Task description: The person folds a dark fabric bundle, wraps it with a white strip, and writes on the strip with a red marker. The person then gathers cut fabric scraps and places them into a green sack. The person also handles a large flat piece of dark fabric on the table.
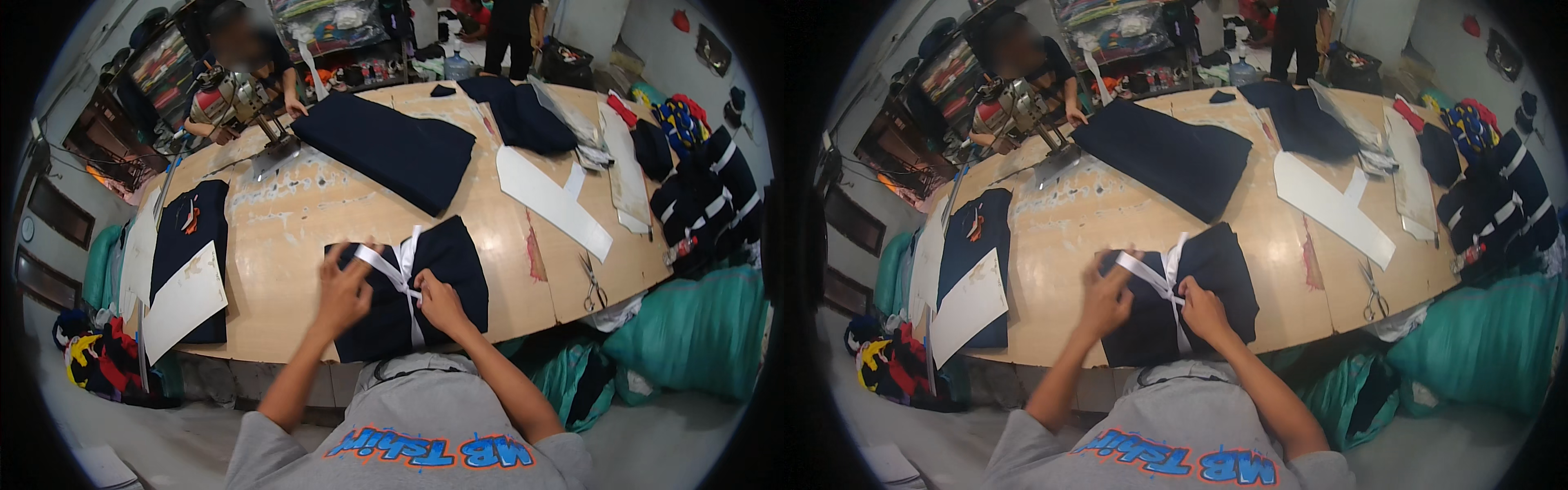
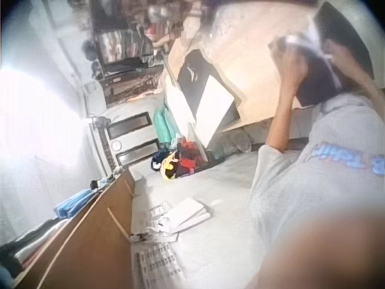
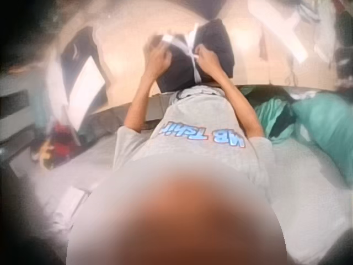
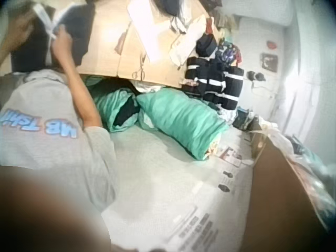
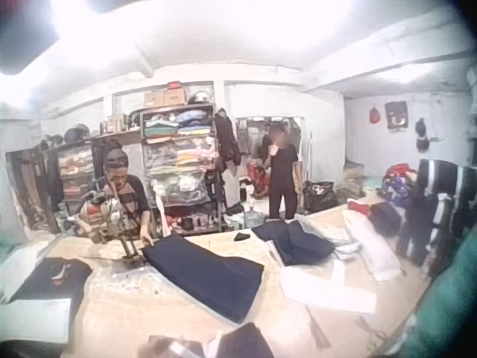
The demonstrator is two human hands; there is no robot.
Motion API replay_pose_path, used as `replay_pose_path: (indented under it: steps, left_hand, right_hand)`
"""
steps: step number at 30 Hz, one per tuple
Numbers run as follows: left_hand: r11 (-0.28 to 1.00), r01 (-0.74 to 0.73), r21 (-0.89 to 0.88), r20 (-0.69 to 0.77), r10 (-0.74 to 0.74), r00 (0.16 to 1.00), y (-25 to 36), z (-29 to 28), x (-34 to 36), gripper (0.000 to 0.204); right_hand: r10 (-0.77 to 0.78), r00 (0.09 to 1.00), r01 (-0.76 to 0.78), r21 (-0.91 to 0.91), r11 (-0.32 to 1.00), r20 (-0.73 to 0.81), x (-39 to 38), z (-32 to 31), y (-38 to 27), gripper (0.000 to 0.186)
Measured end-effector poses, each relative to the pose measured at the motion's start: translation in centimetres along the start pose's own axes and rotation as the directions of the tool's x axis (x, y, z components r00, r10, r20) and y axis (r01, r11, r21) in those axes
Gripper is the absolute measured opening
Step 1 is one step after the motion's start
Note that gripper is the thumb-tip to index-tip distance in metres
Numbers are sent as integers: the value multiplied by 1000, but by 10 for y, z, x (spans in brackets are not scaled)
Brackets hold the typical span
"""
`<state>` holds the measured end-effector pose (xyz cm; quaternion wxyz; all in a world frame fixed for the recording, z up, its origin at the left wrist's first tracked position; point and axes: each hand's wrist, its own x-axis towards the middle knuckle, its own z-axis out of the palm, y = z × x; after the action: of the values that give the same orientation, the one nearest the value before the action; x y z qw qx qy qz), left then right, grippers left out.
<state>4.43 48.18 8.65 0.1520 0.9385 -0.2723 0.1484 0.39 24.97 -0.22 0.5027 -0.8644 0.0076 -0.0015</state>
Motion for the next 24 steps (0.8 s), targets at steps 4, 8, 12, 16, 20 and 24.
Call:
replay_pose_path:
  steps: [4, 8, 12, 16, 20, 24]
  left_hand:
    - [990, -143, 19, 380, 125, 916, -61, -50, -11, 22]
    - [772, 250, -584, 610, 215, 763, -38, -118, -2, 32]
    - [-27, 383, -924, 381, -169, 909, 6, -86, -1, 28]
    - [510, 148, -847, 39, -220, 975, 19, -52, 46, 33]
    - [688, -222, -691, 17, 323, 946, 64, -32, 119, 34]
    - [910, 3, -414, 428, 191, 883, 91, -19, 125, 41]
  right_hand:
    - [-2, 1000, 1, 21, 1000, 14, 1, 4, 0, 13]
    - [42, 999, -44, 86, 995, 24, 7, -3, -3, 12]
    - [88, 996, -91, 108, 990, 30, 6, -2, -5, 14]
    - [50, 994, -49, -17, 999, 93, -4, -2, -21, 18]
    - [-13, 984, 7, 30, 1000, 179, -6, -4, -28, 24]
    - [-96, 995, 93, 285, 954, -6, 6, 6, 11, 32]
